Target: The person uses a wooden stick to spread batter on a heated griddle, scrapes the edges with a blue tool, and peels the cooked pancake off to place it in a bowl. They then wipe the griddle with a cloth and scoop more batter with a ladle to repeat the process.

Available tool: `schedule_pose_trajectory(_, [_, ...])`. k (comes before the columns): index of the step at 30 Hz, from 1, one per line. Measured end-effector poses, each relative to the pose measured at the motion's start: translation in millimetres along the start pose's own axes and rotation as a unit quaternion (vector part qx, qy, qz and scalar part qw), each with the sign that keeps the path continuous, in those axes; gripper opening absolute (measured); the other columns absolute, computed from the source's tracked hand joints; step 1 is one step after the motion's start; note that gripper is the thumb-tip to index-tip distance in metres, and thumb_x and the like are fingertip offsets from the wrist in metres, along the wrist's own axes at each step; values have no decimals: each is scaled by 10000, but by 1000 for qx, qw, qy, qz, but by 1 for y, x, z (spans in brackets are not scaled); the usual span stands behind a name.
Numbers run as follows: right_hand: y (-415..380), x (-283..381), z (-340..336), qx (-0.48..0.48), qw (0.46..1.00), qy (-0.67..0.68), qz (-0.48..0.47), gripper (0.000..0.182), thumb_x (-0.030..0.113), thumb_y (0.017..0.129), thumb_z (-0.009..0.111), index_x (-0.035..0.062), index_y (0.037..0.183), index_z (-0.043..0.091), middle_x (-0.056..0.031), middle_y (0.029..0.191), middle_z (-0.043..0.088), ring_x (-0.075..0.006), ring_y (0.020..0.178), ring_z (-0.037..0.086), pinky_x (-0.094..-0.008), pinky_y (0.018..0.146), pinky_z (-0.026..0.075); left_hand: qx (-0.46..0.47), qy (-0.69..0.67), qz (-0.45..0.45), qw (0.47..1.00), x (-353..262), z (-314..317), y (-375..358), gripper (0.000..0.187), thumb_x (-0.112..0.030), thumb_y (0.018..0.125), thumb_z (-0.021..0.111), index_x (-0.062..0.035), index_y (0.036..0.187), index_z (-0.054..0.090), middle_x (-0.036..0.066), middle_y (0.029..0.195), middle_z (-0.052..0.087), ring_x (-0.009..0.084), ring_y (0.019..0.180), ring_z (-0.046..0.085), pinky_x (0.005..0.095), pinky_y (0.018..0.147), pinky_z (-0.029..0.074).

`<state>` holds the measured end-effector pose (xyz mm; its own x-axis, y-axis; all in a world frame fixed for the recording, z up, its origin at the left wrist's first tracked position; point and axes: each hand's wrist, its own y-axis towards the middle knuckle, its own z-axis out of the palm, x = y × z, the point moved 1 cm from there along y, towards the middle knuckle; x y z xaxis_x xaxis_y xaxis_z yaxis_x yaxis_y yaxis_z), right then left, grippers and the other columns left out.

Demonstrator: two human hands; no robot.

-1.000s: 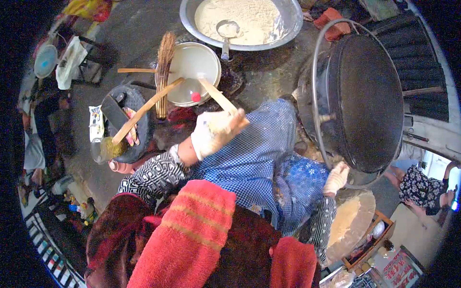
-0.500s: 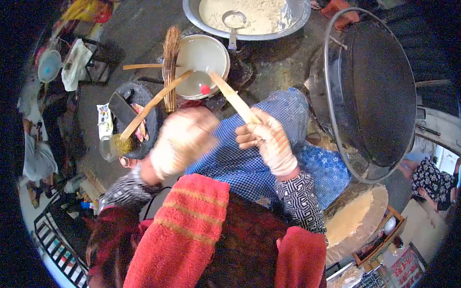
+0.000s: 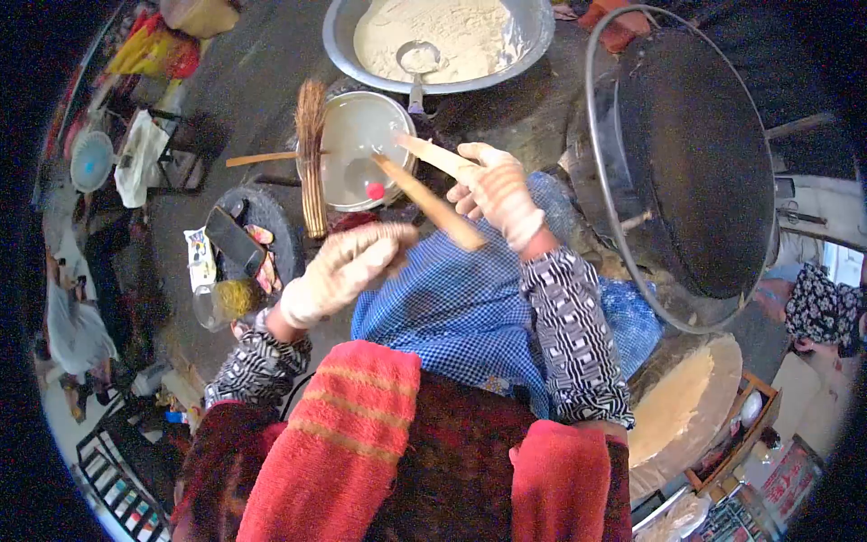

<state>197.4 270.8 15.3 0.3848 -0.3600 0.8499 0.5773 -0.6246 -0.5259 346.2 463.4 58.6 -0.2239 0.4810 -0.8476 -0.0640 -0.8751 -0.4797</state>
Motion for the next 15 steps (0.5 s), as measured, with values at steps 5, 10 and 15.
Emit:
schedule_pose_trajectory(5, [47,-25,-12,58,994,-15,86,231,215,896,569,53,1059,590,-167,666,638,-255,438,585,-354,338,412,-469,557,173,663,80,-118,107,597,-304,840,663,-51,1342,462,227,1244,531,344,1142,528,452,951,431])
schedule_pose_trajectory(10, [62,-17,5,109,945,-289,109,236,187,891,594,-34,886,675,-141,685,673,-228,506,643,-352,429,496,-484,595,-217,604,67,-161,137,857,-386,800,677,-144,1486,225,205,1338,458,341,1184,494,490,945,415])
schedule_pose_trajectory(15, [60,3,38,30,719,-686,-105,219,196,802,565,77,864,738,-121,832,716,-255,752,703,-400,640,550,-487,502,-206,684,67,-182,142,817,-281,850,610,-172,1515,148,228,1287,486,363,1138,542,494,939,431])
